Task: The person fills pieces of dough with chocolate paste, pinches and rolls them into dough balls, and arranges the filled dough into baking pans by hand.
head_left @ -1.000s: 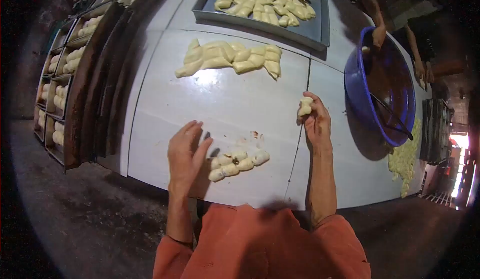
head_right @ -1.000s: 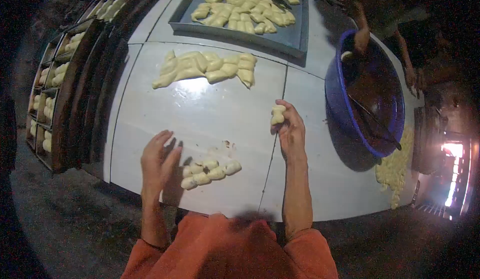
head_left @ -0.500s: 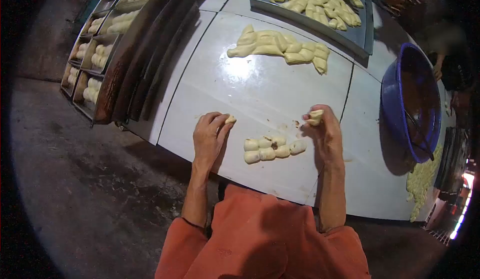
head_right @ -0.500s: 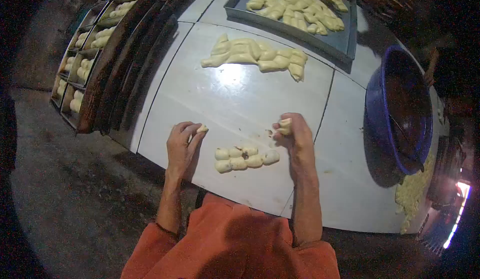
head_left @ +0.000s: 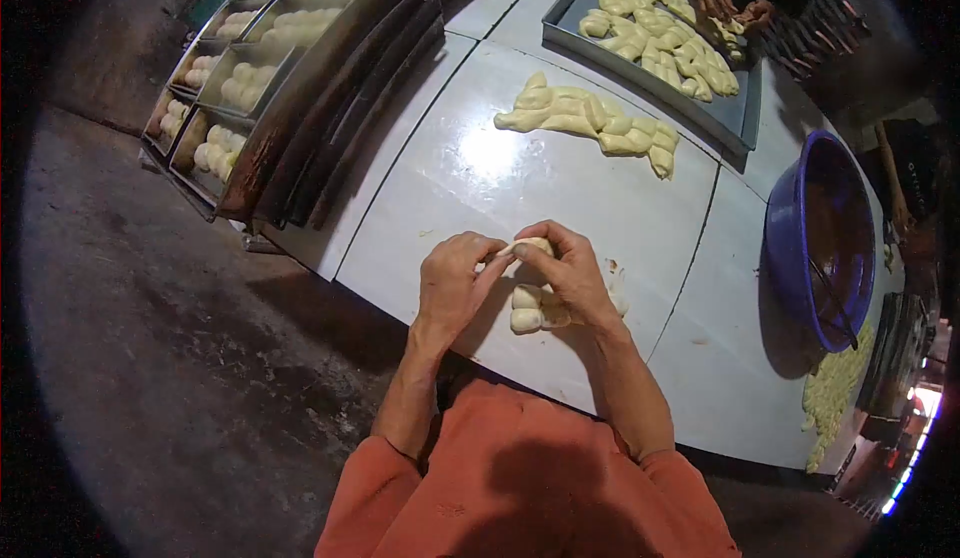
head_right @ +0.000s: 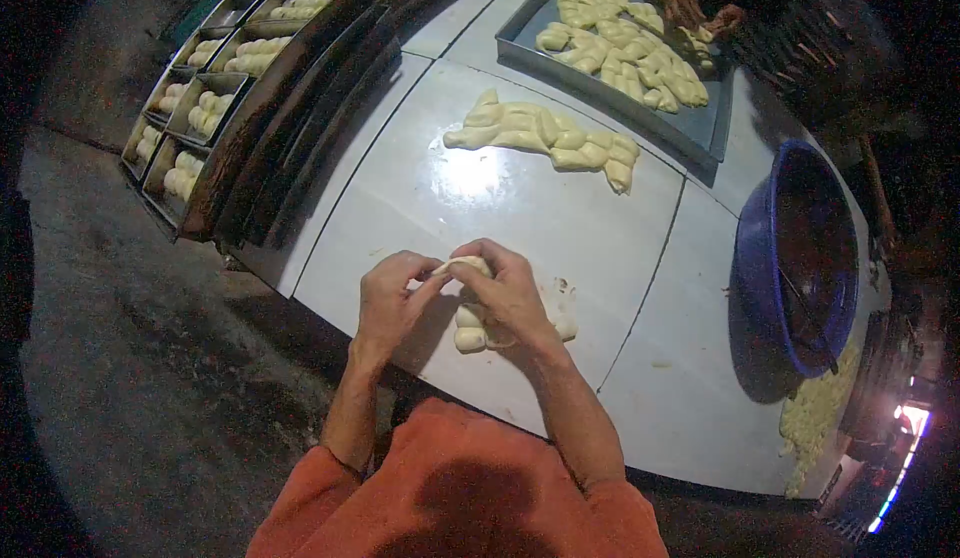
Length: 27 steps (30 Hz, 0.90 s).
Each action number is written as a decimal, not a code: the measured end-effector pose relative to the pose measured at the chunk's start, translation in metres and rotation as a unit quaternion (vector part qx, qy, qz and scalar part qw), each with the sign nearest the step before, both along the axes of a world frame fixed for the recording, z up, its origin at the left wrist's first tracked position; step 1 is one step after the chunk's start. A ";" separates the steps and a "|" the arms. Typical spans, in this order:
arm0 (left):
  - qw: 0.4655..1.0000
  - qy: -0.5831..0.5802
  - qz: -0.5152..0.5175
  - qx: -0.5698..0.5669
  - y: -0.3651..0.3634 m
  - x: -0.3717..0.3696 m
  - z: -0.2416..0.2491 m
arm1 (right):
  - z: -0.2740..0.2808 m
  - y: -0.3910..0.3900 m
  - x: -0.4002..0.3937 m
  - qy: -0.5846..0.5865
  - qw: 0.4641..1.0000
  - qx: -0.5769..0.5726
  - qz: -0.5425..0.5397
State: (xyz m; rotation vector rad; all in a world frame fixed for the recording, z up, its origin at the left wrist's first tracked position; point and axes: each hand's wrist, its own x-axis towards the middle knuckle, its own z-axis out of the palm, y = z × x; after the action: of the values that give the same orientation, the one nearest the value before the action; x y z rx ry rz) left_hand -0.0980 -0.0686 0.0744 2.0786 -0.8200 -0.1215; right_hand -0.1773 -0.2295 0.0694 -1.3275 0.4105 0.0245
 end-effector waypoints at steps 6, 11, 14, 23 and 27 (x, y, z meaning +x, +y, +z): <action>0.985 -0.165 -0.003 0.046 -0.006 0.007 -0.024 | -0.002 0.002 0.002 -0.023 0.998 0.018 -0.047; 0.967 -0.160 -0.026 0.196 0.001 0.022 -0.063 | 0.015 -0.027 -0.010 -0.161 0.949 0.240 -0.127; 0.978 -0.103 0.001 0.181 -0.007 0.011 -0.038 | 0.020 -0.038 -0.010 -0.126 0.946 0.209 -0.214; 0.857 0.472 -0.066 -0.196 -0.080 -0.014 0.009 | 0.028 -0.025 -0.031 -0.109 0.972 0.083 -0.192; 0.859 0.465 -0.056 -0.205 -0.088 -0.028 0.006 | 0.020 -0.041 -0.053 -0.067 0.973 -0.107 -0.192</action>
State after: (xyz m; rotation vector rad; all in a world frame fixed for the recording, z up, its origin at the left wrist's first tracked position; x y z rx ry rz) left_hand -0.1264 -0.1562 0.0802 1.3099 -0.3054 -0.8629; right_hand -0.2305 -0.2709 0.0899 -1.4306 0.5613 -0.4411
